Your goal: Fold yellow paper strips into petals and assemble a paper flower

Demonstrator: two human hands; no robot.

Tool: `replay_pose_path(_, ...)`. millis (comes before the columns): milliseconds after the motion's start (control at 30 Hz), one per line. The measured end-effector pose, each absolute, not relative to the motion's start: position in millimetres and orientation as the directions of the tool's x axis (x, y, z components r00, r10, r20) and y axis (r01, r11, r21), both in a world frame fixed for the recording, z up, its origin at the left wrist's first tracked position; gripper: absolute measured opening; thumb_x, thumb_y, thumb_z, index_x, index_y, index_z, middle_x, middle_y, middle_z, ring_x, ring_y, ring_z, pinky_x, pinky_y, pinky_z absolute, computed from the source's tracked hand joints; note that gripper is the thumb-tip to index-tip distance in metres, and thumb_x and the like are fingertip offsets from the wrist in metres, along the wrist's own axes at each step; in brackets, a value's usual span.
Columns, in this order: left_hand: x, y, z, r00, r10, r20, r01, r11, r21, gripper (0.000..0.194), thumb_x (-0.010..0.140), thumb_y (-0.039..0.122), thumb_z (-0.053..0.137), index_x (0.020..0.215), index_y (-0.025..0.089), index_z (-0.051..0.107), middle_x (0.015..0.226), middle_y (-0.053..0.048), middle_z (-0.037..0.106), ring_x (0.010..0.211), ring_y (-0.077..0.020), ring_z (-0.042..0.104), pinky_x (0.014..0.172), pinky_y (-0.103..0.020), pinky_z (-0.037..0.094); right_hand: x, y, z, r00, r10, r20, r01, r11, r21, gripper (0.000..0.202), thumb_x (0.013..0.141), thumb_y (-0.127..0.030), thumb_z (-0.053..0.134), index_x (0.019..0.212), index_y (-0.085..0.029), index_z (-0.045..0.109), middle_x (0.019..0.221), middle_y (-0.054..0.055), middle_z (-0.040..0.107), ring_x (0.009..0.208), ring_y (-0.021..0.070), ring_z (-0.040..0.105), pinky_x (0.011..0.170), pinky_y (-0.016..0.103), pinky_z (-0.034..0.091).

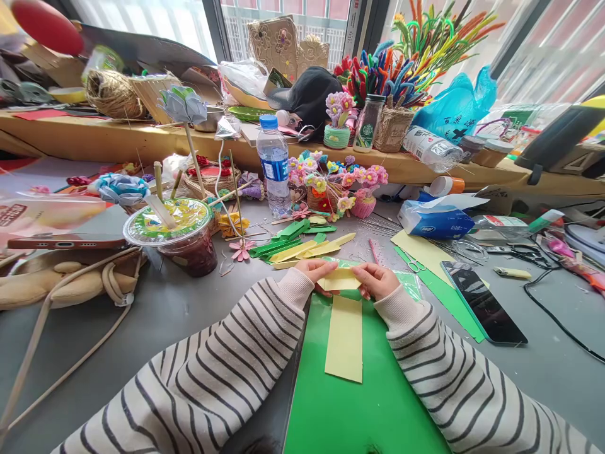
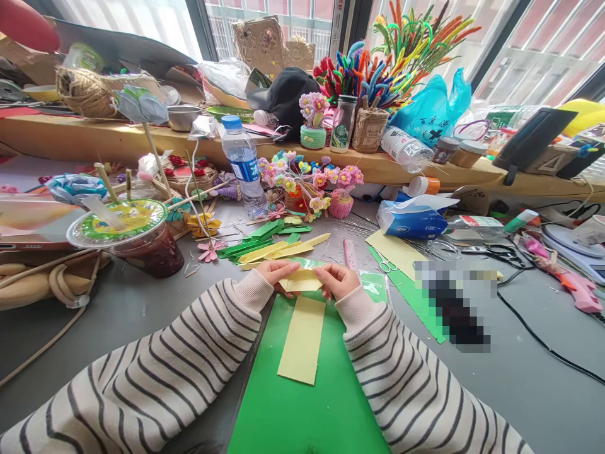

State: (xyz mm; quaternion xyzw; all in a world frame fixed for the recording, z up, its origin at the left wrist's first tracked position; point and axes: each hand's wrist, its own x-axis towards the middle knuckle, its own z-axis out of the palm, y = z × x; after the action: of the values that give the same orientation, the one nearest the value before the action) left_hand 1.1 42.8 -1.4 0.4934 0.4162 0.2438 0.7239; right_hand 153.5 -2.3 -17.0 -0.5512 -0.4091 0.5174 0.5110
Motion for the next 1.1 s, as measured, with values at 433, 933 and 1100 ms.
replay_pose_path(433,0,47,-12,0.446,0.875,-0.19,-0.008,0.216,0.976,0.036,0.05,0.033,0.066,0.081,0.014,0.065,0.076,-0.004,0.062,0.055,-0.0073,0.051,0.052,-0.019,0.043,154,-2,-11,0.116,0.952,-0.283,-0.207,-0.255,-0.944,0.025,0.055,-0.037,0.063,0.068,-0.016,0.057,0.052,-0.002,0.057,0.038,0.009,0.054,0.031,0.016,0.041)
replay_pose_path(933,1,46,-7,0.422,0.873,-0.245,0.134,0.207,0.969,0.032,0.053,0.035,0.063,0.078,0.013,0.066,0.067,-0.002,0.062,0.059,-0.0102,0.052,0.051,-0.018,0.039,151,-4,-9,0.082,0.943,-0.323,-0.246,-0.294,-0.923,0.025,0.054,-0.031,0.066,0.073,-0.016,0.063,0.064,0.0,0.064,0.043,0.0115,0.059,0.04,0.018,0.052)
replay_pose_path(1100,2,46,-6,0.37,0.884,-0.285,0.132,0.254,0.958,0.037,0.05,0.041,0.064,0.074,0.013,0.066,0.067,-0.004,0.062,0.056,-0.0106,0.051,0.048,-0.02,0.04,151,-5,-8,0.065,0.947,-0.315,-0.227,-0.294,-0.928,0.027,0.052,-0.031,0.067,0.076,-0.017,0.064,0.07,0.001,0.064,0.044,0.0099,0.059,0.044,0.019,0.052)
